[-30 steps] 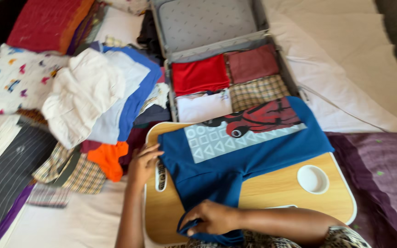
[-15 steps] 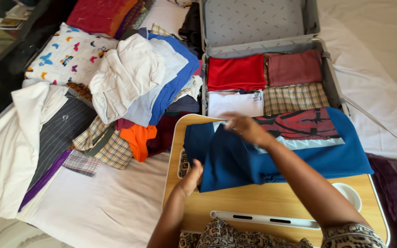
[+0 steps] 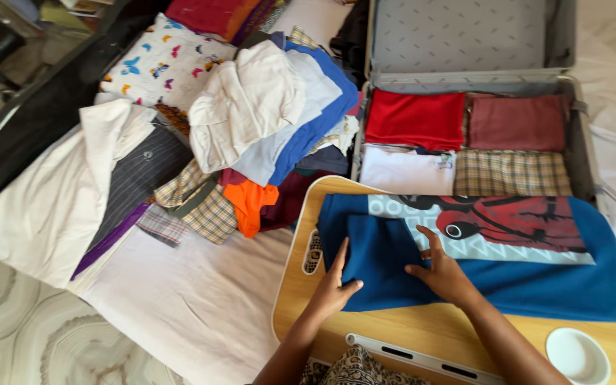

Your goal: The person folds several garments one by one on a small wooden folding board and places them into an open suitcase. Items handled include a red shirt, a pink shirt, a blue shirt with a graphic, and a white shirt.

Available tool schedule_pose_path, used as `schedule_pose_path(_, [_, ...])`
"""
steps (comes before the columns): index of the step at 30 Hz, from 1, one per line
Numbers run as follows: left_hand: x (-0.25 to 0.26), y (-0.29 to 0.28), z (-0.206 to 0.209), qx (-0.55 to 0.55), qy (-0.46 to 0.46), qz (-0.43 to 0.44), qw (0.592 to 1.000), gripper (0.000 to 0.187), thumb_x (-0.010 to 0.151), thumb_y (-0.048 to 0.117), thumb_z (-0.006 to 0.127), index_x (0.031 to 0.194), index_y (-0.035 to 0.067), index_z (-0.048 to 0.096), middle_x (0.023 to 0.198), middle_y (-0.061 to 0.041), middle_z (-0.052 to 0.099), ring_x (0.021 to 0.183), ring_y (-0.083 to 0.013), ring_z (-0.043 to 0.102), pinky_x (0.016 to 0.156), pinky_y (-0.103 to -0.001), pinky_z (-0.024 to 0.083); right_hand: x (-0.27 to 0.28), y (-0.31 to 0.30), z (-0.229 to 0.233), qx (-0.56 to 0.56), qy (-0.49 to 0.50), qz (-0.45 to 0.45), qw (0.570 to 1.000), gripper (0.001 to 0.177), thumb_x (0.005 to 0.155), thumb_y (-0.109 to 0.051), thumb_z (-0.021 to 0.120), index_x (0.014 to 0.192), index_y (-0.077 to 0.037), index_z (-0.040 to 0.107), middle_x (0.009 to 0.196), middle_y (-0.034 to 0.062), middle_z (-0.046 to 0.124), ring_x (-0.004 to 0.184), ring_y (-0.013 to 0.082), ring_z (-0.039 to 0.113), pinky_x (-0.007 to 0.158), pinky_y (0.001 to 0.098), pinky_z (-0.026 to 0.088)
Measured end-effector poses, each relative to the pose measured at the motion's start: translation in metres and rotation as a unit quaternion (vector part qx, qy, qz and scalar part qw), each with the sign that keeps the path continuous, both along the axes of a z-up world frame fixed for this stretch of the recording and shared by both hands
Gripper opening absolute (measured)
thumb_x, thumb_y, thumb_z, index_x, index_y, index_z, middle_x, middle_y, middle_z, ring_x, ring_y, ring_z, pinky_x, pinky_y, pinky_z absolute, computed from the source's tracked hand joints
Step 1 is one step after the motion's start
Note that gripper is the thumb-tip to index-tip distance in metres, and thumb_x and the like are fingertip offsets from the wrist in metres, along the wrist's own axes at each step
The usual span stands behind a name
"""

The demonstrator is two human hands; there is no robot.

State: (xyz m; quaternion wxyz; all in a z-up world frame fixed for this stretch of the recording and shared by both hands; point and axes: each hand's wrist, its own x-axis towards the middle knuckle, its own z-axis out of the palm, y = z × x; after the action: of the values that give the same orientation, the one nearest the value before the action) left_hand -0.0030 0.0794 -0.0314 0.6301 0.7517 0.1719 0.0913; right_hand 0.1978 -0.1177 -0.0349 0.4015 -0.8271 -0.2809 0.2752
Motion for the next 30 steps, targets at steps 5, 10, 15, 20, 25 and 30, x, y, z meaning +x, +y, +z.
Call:
schedule_pose_path(5, [0.002,0.006,0.025,0.037,-0.048,-0.075,0.995,0.084,0.091,-0.014,0.055,0.164,0.017,0.026,0.170,-0.012,0.034,0.157,-0.0260,0.031,0.122,-0.033,0.028,0.006,0.001,0.004,0.143,0.002,0.135,0.980,0.057,0.086,0.001,0.067,0.141,-0.012,0.061,0.140,0.0176,0.067,0.134,0.0280,0.057,0.110,0.0381,0.041])
schedule_pose_path(10, [0.014,0.020,0.025,0.079,-0.113,-0.061,0.988,0.080,0.096,-0.012,0.053,0.165,0.018,0.027,0.172,-0.014,0.033,0.159,-0.0260,0.032,0.123,-0.033,0.031,0.021,0.012,0.023,0.186,-0.011,0.106,0.977,0.066,0.087,0.000,0.063,0.151,-0.014,0.051,0.143,0.0139,0.063,0.136,0.0244,0.056,0.114,0.0346,0.037])
schedule_pose_path(15, [0.027,0.026,0.013,0.089,-0.039,-0.017,0.995,0.102,0.084,-0.007,0.068,0.160,0.023,0.007,0.170,-0.016,0.003,0.155,-0.0291,0.018,0.109,-0.033,0.041,0.019,0.021,0.021,0.093,-0.034,0.054,0.994,0.076,0.084,-0.009,0.072,0.153,-0.015,0.041,0.140,0.0181,0.058,0.134,0.0293,0.053,0.111,0.0375,0.038])
schedule_pose_path(20, [0.022,0.021,-0.002,0.145,-0.010,0.042,0.988,0.097,0.084,-0.004,0.072,0.163,0.027,0.023,0.169,-0.018,0.022,0.152,-0.0348,0.032,0.113,-0.039,0.044,0.009,0.015,0.009,0.055,-0.066,0.046,0.995,0.071,0.081,-0.013,0.076,0.147,-0.018,0.052,0.141,0.0183,0.057,0.131,0.0338,0.056,0.107,0.0371,0.044])
schedule_pose_path(25, [0.008,0.004,-0.006,0.246,0.047,0.065,0.966,0.088,0.082,0.001,0.076,0.156,0.029,0.039,0.156,-0.016,0.045,0.137,-0.0367,0.053,0.103,-0.039,0.052,-0.013,0.020,0.009,-0.062,-0.243,0.006,0.968,0.071,0.079,-0.023,0.079,0.145,-0.024,0.054,0.154,0.0192,0.040,0.138,0.0395,0.043,0.114,0.0439,0.040])
schedule_pose_path(30, [-0.003,-0.008,0.008,0.310,0.141,0.106,0.934,0.071,0.088,0.013,0.076,0.151,0.022,0.043,0.152,-0.020,0.042,0.124,-0.0414,0.055,0.091,-0.045,0.054,-0.043,0.035,0.013,-0.130,-0.400,0.087,0.903,0.083,0.082,-0.054,0.064,0.156,-0.023,0.040,0.169,0.0082,0.026,0.150,0.0291,0.022,0.115,0.0654,0.017])
